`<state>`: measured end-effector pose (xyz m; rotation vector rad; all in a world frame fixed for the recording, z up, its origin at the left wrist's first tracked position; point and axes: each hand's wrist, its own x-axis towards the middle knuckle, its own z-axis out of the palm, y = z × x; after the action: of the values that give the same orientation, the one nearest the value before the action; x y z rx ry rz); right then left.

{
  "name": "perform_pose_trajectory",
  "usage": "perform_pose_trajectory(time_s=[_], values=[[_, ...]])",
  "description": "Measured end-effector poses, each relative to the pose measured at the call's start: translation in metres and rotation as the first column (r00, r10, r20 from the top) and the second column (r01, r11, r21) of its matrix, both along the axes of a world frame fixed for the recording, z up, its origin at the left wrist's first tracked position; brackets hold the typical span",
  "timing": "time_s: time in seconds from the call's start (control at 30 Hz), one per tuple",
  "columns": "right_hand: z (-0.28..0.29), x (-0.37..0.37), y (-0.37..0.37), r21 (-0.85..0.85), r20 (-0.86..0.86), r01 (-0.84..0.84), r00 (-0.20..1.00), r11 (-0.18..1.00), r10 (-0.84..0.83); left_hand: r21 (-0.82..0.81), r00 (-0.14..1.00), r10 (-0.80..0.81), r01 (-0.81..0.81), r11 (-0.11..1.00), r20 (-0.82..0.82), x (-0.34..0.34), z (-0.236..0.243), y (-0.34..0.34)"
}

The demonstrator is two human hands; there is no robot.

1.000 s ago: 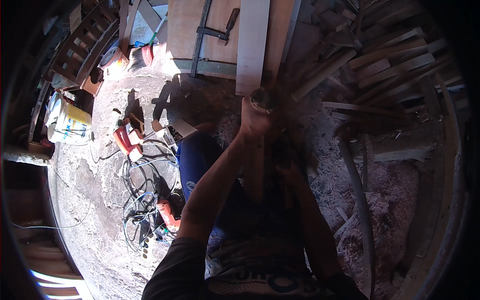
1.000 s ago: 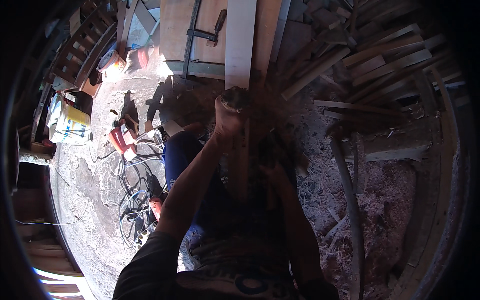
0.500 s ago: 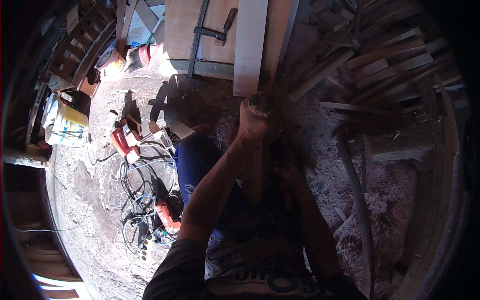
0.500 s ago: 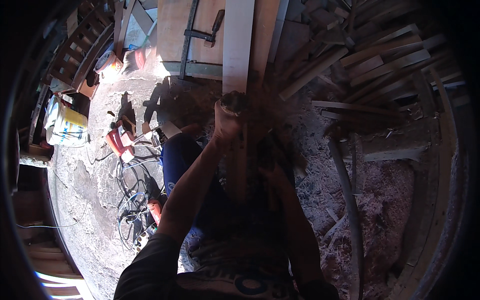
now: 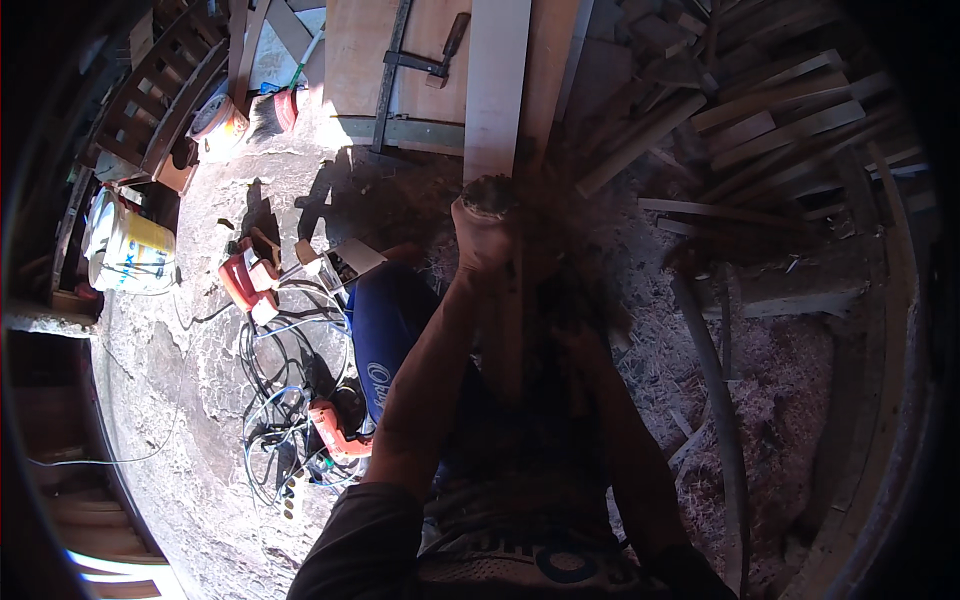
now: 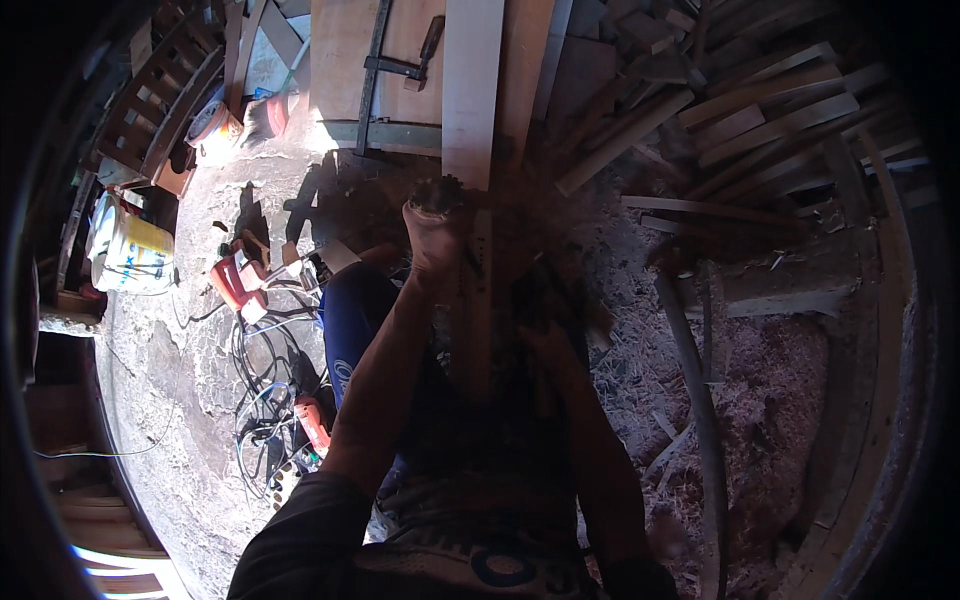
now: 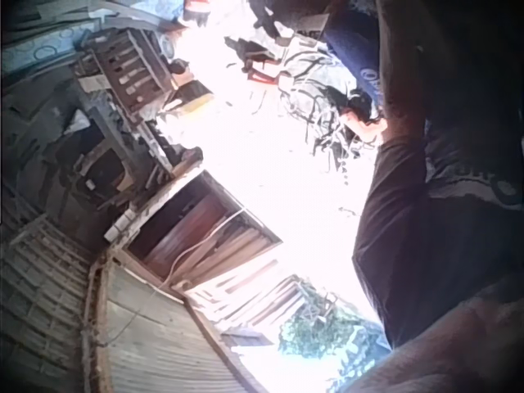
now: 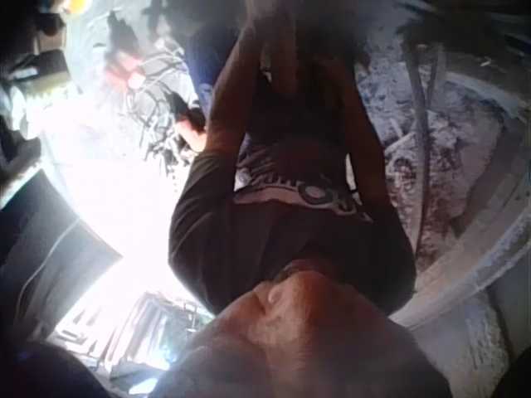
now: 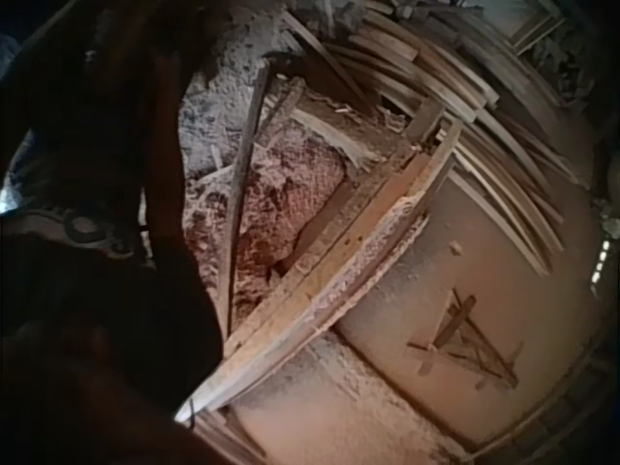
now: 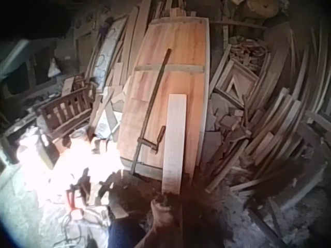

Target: The person uses a chisel and a hammer to carve or shape a piece of wood held between their legs. They repeatedly strike the chisel with the hammer to remove small shavings from the wood surface.

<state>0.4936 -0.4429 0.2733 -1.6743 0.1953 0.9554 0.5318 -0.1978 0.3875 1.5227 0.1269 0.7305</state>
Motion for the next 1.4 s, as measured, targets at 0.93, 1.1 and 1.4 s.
perform_pose_trajectory(time_s=[0.93,1.1,1.4], values=[[0.279,0.026,0.045,-0.335,0.932,-0.233,0.059,0.913,0.357,0.093,0.999,-0.012,0.008,0.996,0.041,0.012,-0.007,-0.005],[0.296,0.028,0.067,-0.438,0.899,-0.182,-0.069,0.88,0.433,0.084,0.997,-0.001,-0.006,0.996,0.081,0.015,-0.012,0.004],[0.261,0.036,0.066,-0.604,0.764,-0.24,0.096,0.76,0.638,0.487,0.968,-0.018,-0.111,0.866,0.252,0.032,-0.013,0.011]])
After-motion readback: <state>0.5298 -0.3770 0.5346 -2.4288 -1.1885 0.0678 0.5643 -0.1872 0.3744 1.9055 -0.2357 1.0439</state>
